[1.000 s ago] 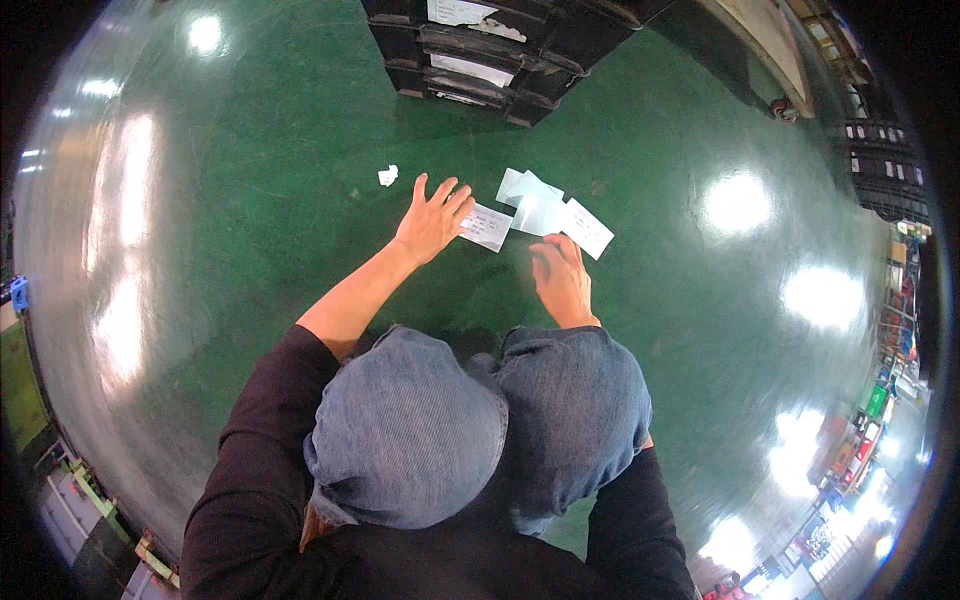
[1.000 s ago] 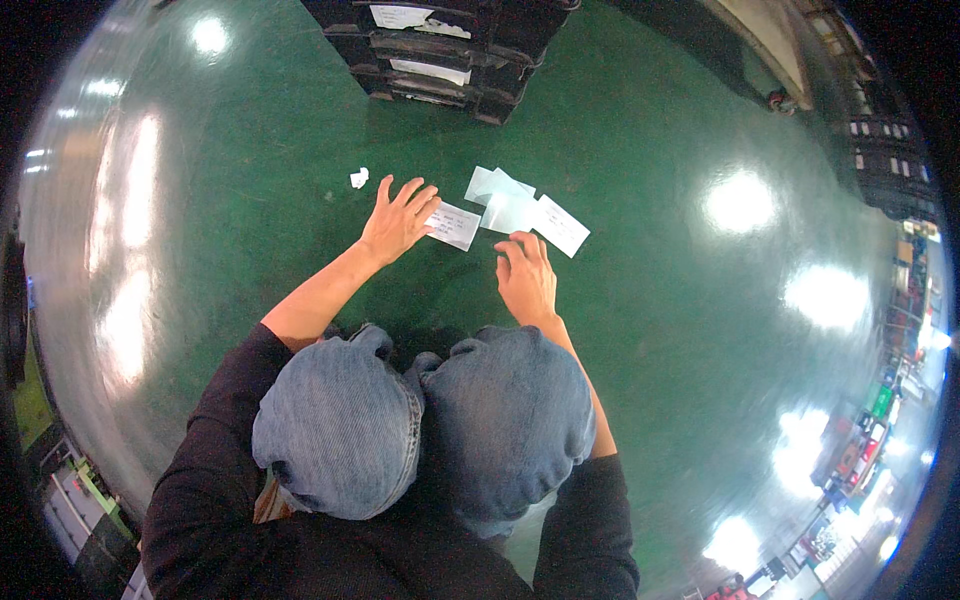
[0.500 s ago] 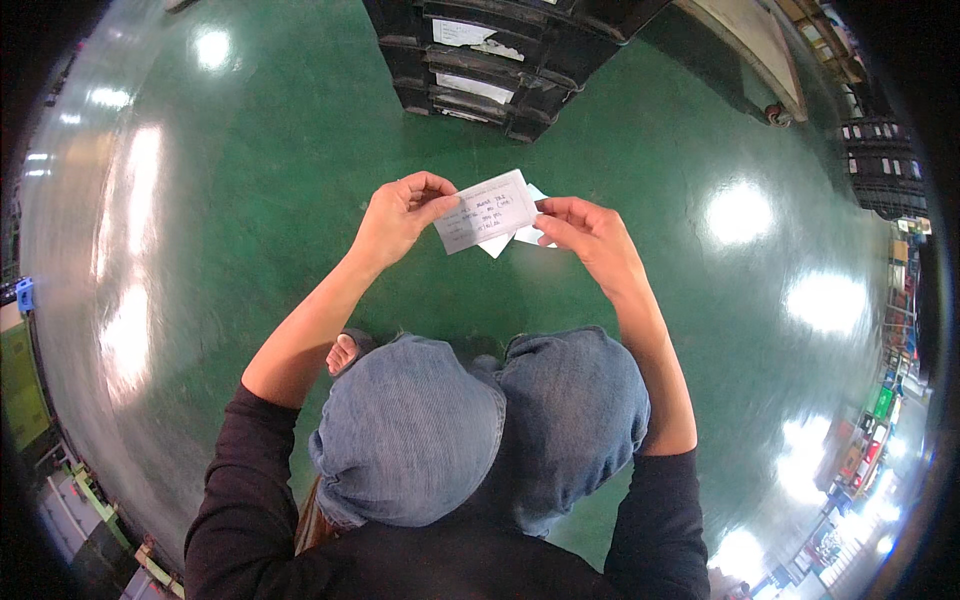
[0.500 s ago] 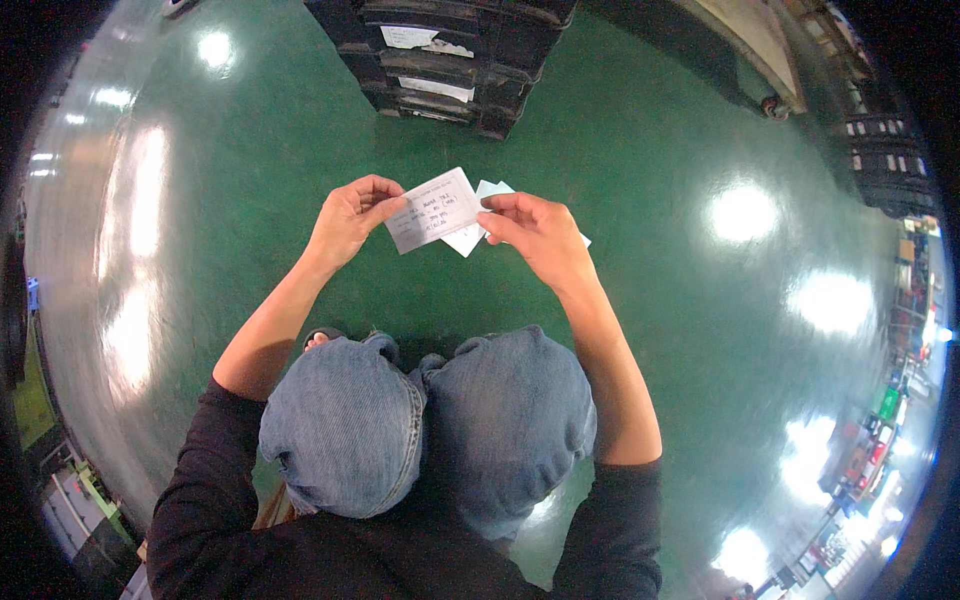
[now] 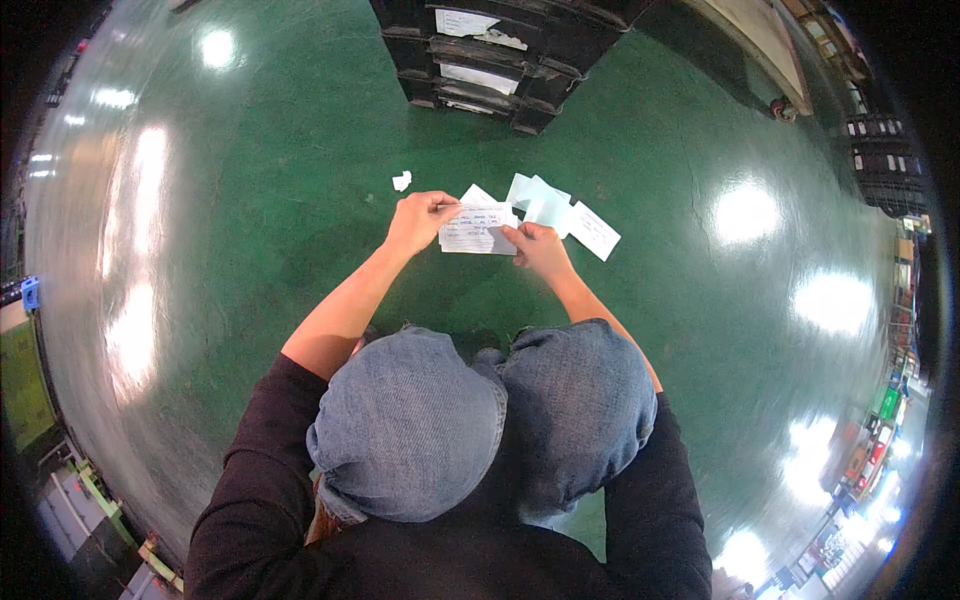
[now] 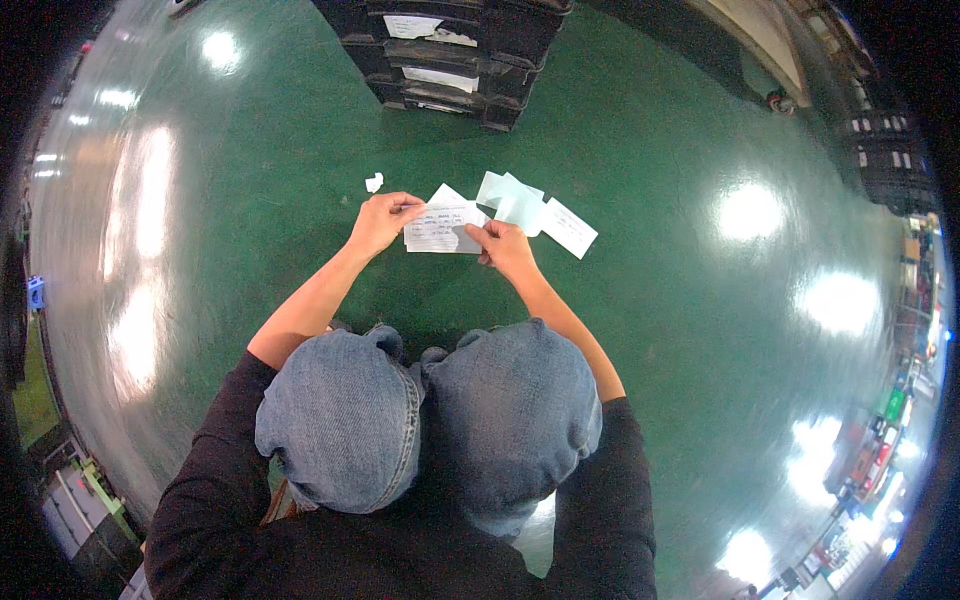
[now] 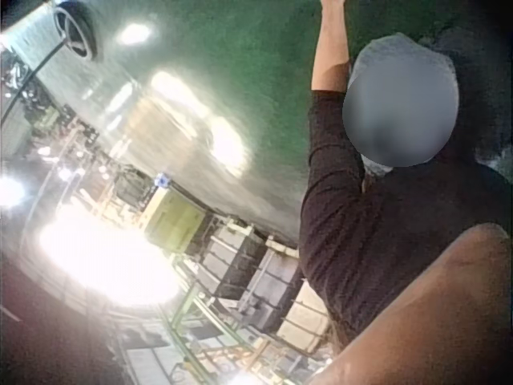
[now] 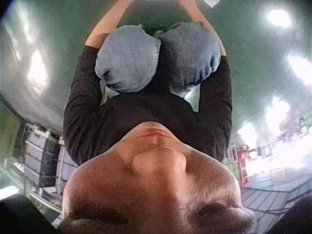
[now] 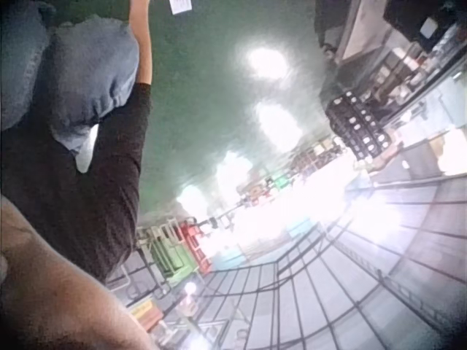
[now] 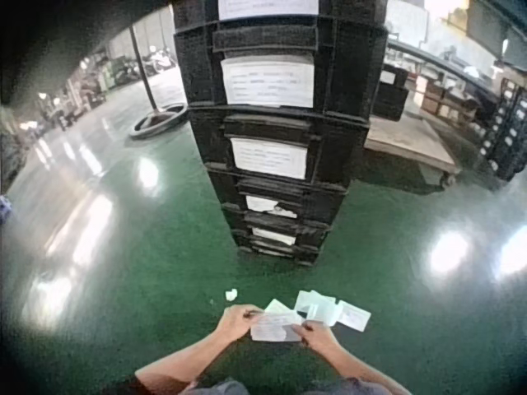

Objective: The person walks through a warehouse and squats to apply adhesive labels to stacked black crates. They peel the backing from each label and press it onto the crate surface, repeating this process for multiple crates.

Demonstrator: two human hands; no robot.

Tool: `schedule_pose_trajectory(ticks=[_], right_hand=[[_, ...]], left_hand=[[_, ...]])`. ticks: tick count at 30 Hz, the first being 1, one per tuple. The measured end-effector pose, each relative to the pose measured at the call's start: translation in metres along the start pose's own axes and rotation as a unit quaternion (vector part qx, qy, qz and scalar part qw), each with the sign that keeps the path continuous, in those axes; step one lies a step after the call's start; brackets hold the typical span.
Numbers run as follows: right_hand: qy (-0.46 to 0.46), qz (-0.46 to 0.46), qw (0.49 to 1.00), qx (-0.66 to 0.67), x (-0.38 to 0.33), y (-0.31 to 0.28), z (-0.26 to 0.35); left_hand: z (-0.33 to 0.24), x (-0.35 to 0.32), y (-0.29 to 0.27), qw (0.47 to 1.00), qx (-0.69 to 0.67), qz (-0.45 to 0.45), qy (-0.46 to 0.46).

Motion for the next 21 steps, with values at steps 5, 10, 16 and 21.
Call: schedule_pose_trajectory(ticks=[5,10,16,21], right_hand=[[0.023,-0.025,0.999,0.025,-0.001,0.002,-0.019],[0.061,0.016,0.981,-0.184,-0.002,-0.012,-0.013],[-0.007,0.000,0.991,0.137,-0.008,-0.036,0.070],[-0.037,0.053,0.989,0.133,-0.013,-0.033,0.127]], left_hand=[[0.021,0.019,-0.021,0.993,-0.055,-0.069,-0.073],[0.027,0.021,-0.021,0.975,-0.181,0.007,-0.128],[-0.022,-0.008,-0.038,0.964,-0.232,0.095,-0.093],[-0.067,-0.027,-0.057,0.967,-0.231,0.095,-0.056]])
Point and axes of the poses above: each hand's wrist, its own x-axis towards the middle knuckle, its own y-axis out of the palm, z = x × y, the point moved 9 cm from there along x, towards the middle knuckle, and after that the axes turned 15 degrees about -y, right-handed, at the moved point
